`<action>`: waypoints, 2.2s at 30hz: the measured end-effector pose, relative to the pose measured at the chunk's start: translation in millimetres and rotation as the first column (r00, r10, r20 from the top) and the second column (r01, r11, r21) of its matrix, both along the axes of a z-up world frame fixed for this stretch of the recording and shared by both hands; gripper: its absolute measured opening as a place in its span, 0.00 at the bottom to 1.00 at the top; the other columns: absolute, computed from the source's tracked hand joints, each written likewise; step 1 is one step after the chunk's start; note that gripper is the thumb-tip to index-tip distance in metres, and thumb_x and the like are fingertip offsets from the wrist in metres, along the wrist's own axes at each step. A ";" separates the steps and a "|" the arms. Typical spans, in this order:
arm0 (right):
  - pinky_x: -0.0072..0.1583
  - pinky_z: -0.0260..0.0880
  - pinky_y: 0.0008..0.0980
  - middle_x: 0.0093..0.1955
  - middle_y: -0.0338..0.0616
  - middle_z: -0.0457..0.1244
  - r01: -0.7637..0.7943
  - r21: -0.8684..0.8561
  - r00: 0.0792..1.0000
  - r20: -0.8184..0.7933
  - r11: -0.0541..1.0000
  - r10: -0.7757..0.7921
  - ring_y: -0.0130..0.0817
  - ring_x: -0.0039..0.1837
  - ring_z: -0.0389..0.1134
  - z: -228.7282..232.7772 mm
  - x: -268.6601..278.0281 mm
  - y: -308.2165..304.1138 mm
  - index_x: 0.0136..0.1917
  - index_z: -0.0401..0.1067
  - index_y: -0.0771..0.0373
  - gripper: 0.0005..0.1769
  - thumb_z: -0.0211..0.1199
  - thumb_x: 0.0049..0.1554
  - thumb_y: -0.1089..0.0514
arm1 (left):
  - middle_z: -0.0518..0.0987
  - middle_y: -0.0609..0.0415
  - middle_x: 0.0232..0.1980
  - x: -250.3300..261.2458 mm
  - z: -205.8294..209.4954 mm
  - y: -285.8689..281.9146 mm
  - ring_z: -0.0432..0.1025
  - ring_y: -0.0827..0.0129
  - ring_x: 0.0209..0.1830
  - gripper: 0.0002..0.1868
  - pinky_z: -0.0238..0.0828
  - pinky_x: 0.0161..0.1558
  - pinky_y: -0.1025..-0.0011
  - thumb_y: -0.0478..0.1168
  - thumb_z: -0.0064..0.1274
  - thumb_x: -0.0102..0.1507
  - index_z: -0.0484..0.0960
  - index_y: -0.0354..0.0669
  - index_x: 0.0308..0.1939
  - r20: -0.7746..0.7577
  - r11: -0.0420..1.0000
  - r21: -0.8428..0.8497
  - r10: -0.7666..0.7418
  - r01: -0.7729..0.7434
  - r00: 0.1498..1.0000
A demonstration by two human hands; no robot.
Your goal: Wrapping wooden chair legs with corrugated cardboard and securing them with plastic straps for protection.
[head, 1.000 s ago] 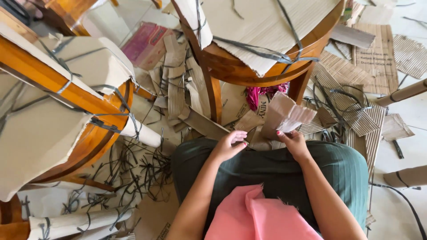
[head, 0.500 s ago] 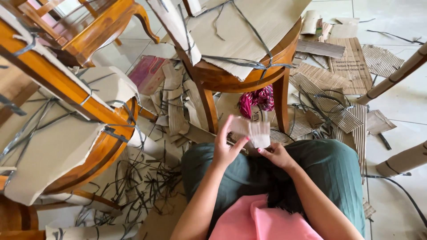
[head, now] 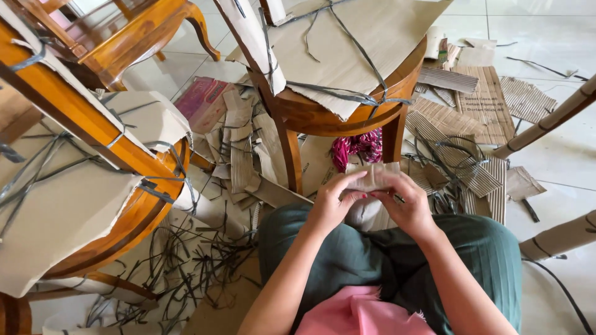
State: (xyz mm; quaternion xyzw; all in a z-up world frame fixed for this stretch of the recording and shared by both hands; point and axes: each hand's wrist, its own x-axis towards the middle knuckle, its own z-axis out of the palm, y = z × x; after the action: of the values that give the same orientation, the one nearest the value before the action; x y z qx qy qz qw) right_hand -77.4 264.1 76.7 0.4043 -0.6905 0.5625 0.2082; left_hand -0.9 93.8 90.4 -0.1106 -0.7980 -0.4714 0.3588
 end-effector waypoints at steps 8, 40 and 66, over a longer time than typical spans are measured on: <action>0.57 0.64 0.43 0.58 0.48 0.60 0.080 0.177 0.992 -0.113 0.981 -0.060 0.47 0.55 0.63 -3.5 -52.5 24.1 0.48 0.82 0.52 0.07 0.73 0.54 0.57 | 0.76 0.57 0.42 -38.4 -28.0 0.6 0.77 0.57 0.44 0.10 0.75 0.46 0.57 0.52 0.55 0.67 0.83 0.56 0.47 0.035 0.920 -0.342 0.217 -0.192 0.976; 0.64 0.67 0.28 0.57 0.41 0.66 -0.180 -0.419 0.766 0.508 0.890 0.394 0.29 0.61 0.65 -109.2 -212.2 -36.2 0.63 0.70 0.68 0.31 0.62 0.62 0.39 | 0.37 0.27 0.82 -102.0 -52.3 -1.9 0.34 0.37 0.86 0.50 0.35 0.84 0.48 0.56 0.55 0.66 0.46 0.27 0.77 -0.008 0.750 -0.033 0.661 -0.661 0.750; 0.46 0.62 0.32 0.52 0.53 0.68 -0.007 0.027 0.964 0.267 1.000 0.000 0.38 0.45 0.63 -79.0 -142.1 -38.4 0.61 0.74 0.72 0.17 0.74 0.60 0.67 | 0.74 0.23 0.59 -82.4 -162.3 -27.1 0.70 0.33 0.62 0.41 0.65 0.65 0.43 0.51 0.66 0.60 0.68 0.24 0.66 0.379 0.916 0.136 0.304 -0.377 0.874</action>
State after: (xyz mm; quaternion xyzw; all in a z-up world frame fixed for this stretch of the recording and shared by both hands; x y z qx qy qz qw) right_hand -219.5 225.7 -2.3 0.3289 -0.7193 0.6026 0.1066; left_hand -83.3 66.6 -71.9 0.1556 -0.8028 -0.4923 0.2983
